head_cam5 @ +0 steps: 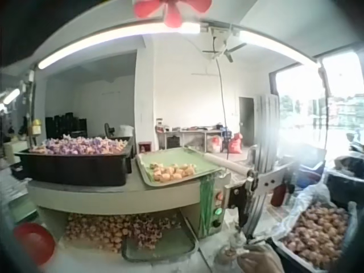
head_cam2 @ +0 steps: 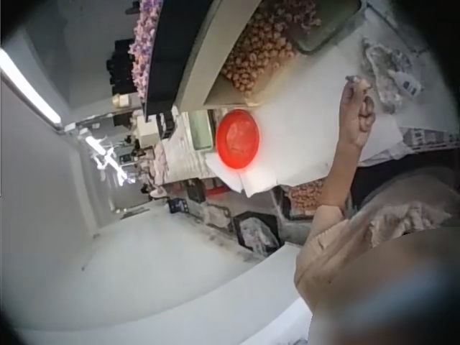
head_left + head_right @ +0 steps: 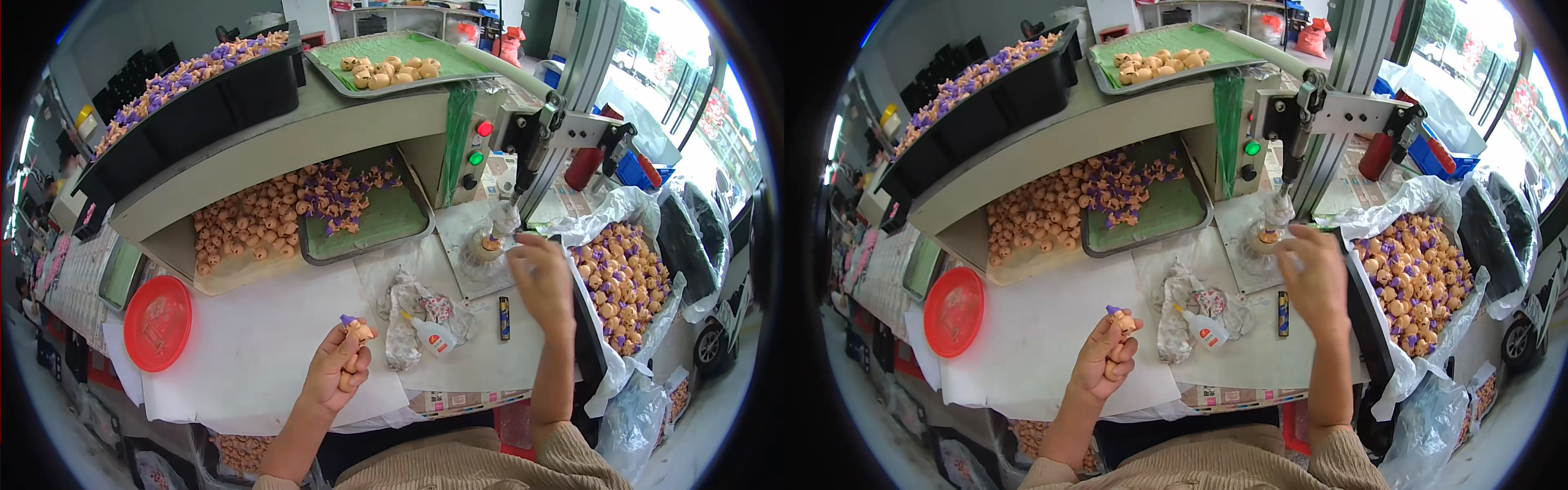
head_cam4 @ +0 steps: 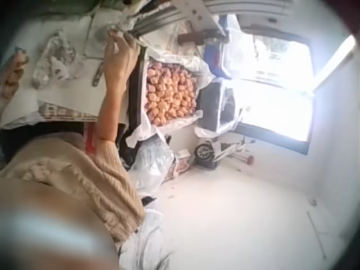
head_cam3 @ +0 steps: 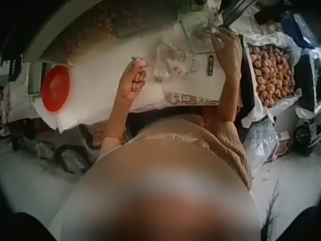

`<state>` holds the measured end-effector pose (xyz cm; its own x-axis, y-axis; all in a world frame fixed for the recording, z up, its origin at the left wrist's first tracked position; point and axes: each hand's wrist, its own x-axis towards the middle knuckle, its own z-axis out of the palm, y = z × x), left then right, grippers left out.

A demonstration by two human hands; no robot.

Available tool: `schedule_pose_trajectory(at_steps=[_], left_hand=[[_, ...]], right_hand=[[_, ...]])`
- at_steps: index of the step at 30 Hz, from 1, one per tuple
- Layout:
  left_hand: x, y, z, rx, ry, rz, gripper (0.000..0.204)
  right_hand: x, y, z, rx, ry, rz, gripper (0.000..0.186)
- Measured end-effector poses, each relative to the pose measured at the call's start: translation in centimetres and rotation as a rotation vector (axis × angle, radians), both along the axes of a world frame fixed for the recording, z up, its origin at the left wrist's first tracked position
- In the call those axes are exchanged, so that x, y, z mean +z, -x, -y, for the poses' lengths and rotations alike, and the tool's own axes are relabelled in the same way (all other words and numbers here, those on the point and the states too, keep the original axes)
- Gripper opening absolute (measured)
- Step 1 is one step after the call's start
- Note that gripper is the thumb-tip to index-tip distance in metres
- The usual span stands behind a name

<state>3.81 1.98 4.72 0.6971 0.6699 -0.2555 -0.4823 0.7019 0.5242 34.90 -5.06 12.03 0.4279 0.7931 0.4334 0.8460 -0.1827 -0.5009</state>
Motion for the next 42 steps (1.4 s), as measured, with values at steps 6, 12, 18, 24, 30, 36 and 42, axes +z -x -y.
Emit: schedule_pose_trajectory(at_steps=[6,12,18,24,30,36,42], left_hand=[[1.2,-3.6,-1.6,-0.127,-0.089,-0.042,0.027],[3.3,-8.2,-3.7,-0.204,-0.183,-0.265,0.024],[2.3,-18.0,-4.8,-0.291,-0.360,-0.409,0.023],[-1.9,-26.0,-5.6,-0.074,-0.760,-0.408,0.025],[-1.2,-27.2,-5.6,0.115,-1.322,-0.646,0.025],[-0.3,-27.2,-4.6,0.146,-1.370,-0.634,0.024],[-1.0,-27.5,-4.6,0.156,-1.357,-0.625,0.023]], right_hand=[[-8.1,-1.3,-3.7,0.028,-0.068,0.091,0.019],[-3.7,-3.3,3.0,-0.244,-0.383,0.141,0.021],[-0.1,-6.4,7.5,-0.730,-0.323,0.518,0.032],[2.8,-2.0,6.0,-0.266,-0.365,0.174,0.029],[6.3,-1.9,2.6,-0.015,-0.522,0.095,0.025],[12.4,-4.4,-4.8,-0.089,-0.722,0.456,0.039],[18.9,-6.5,-7.7,0.131,-0.317,-0.300,0.057]])
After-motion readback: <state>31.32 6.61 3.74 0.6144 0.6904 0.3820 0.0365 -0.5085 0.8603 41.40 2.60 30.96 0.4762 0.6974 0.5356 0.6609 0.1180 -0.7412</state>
